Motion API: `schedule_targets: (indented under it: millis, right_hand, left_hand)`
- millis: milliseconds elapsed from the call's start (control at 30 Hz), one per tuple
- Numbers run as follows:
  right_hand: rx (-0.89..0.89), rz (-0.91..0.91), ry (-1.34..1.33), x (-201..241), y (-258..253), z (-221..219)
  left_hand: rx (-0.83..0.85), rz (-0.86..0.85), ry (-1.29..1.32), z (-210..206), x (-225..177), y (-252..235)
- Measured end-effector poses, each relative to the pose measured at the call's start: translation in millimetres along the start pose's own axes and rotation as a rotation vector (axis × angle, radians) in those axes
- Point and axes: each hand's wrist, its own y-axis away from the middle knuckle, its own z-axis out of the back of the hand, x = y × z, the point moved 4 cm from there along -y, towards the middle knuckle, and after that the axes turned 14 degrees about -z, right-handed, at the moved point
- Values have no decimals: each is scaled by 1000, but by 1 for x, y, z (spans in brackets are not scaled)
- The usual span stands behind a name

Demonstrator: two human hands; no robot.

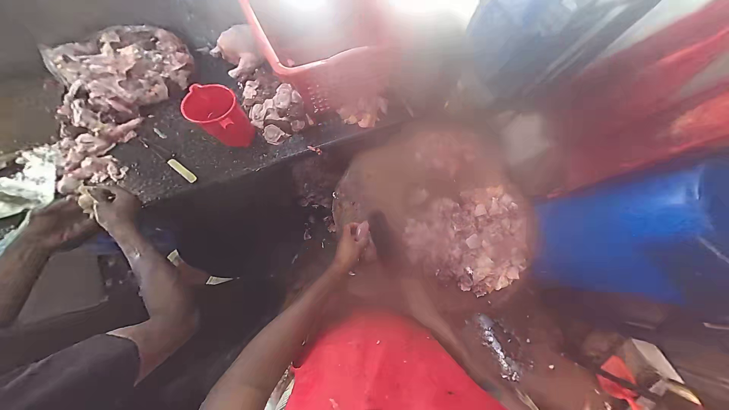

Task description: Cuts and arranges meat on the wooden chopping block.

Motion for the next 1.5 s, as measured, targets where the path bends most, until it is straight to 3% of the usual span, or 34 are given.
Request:
schedule_targets:
  millis: [167,233,333,400,533,600,667,733,800,933,1067,1133,1200,1267,1333,1400,1500]
  right_hand:
    - [166,-36,60,-50,31,24]
    - [113,-49,37,-46,32,34]
    - [-168,15,128,-10,36,41]
    - [-323,157,79,28,46,42]
    - [-289,545,-187,95,72,38]
    - [-328,642,-70,97,62,30]
    - [-350,510,199,69,32,22]
    - [-221,137,420,43,2,20]
    - [-160,-14,444,44,2,23]
    - [-268,114,306,59,31,32]
    - [-313,537,65,118,77,43]
    - [-286,627,19,118,71,38]
    - [-317,506,158,87,37,32]
    - [-250,130,352,52,-2,31]
    - [-234,-16,413,44,-15,34]
    - [-237,61,383,61,7,31]
    - [-259,408,226,99,50,30]
  left_hand:
    - [-47,-9,239,5,4,1]
    - [-23,-28,219,11,4,-1]
    - [42,-60,-230,32,-9,-1]
    - [40,-84,-396,41,-17,-1]
    - [34,-133,-456,35,-19,2]
    - [76,-115,-567,28,-24,3]
    - [99,-79,-630,24,-26,3]
    - [118,-34,-662,23,-28,4]
    - [120,9,-625,30,-30,5]
    - [179,-2,-409,46,-22,25]
    - [289,-67,-214,41,-8,51]
    - [294,-51,-173,35,-6,59]
    - [296,-41,-174,30,-2,61]
    - [299,-41,-187,26,5,61]
    - [296,-39,-174,25,5,63]
    - [303,-38,-150,24,6,70]
    - [329,-28,-115,15,10,74]
